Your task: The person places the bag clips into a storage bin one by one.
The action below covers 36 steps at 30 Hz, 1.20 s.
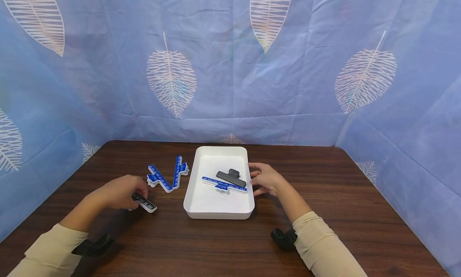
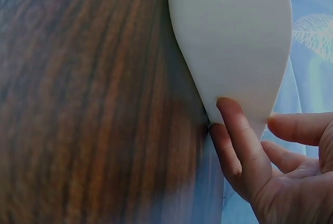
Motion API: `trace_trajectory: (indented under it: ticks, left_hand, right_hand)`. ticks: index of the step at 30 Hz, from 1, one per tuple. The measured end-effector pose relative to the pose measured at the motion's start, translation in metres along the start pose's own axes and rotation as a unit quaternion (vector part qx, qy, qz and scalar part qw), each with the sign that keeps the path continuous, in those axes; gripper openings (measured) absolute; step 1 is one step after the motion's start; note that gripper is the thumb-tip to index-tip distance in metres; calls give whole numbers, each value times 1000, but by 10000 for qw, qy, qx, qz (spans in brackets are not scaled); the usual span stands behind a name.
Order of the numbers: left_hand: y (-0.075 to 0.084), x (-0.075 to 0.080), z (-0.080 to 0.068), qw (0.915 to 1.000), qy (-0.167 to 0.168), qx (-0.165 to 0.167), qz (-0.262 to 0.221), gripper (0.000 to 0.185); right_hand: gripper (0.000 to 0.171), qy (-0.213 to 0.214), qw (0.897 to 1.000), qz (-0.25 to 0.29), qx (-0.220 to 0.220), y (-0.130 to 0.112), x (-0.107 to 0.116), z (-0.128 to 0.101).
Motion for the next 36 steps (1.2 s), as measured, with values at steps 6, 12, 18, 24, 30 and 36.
trace_trajectory:
  ticks: [6, 12, 18, 24, 30, 36]
  left_hand:
    - [11, 3, 7, 10000, 9, 29, 69, 24]
    - [20, 5, 13, 9999, 67, -100, 113, 23]
    - [29, 10, 18, 9994, 186, -256, 119, 22]
    - [38, 15, 23, 9991, 279, -287, 161, 22]
    - [49, 19, 30, 9987, 303, -388, 159, 22]
    - [59, 21, 38, 9966, 355, -688, 267, 22]
  right_hand:
    - [72, 9, 10000, -18, -37, 0, 0, 0]
    - [70, 112, 9999, -24, -104, 1, 1, 2]
    - [70, 123, 9999, -18, -106, 2, 1, 2]
    - [70, 126, 9999, -10, -101, 1, 1, 2]
    - [71, 151, 9998, -64, -139, 1, 1, 1]
    - [71, 138, 9998, -117, -110, -1, 1, 1]
Point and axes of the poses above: each hand's wrist, its own z-axis towards the middle knuckle, its own x-axis out of the back of the hand, y = z × x, the point moved 6 cm from there along z, towards the middle knuckle, and after that the axes turned 9 degrees about -z, right-handed, at the moved point
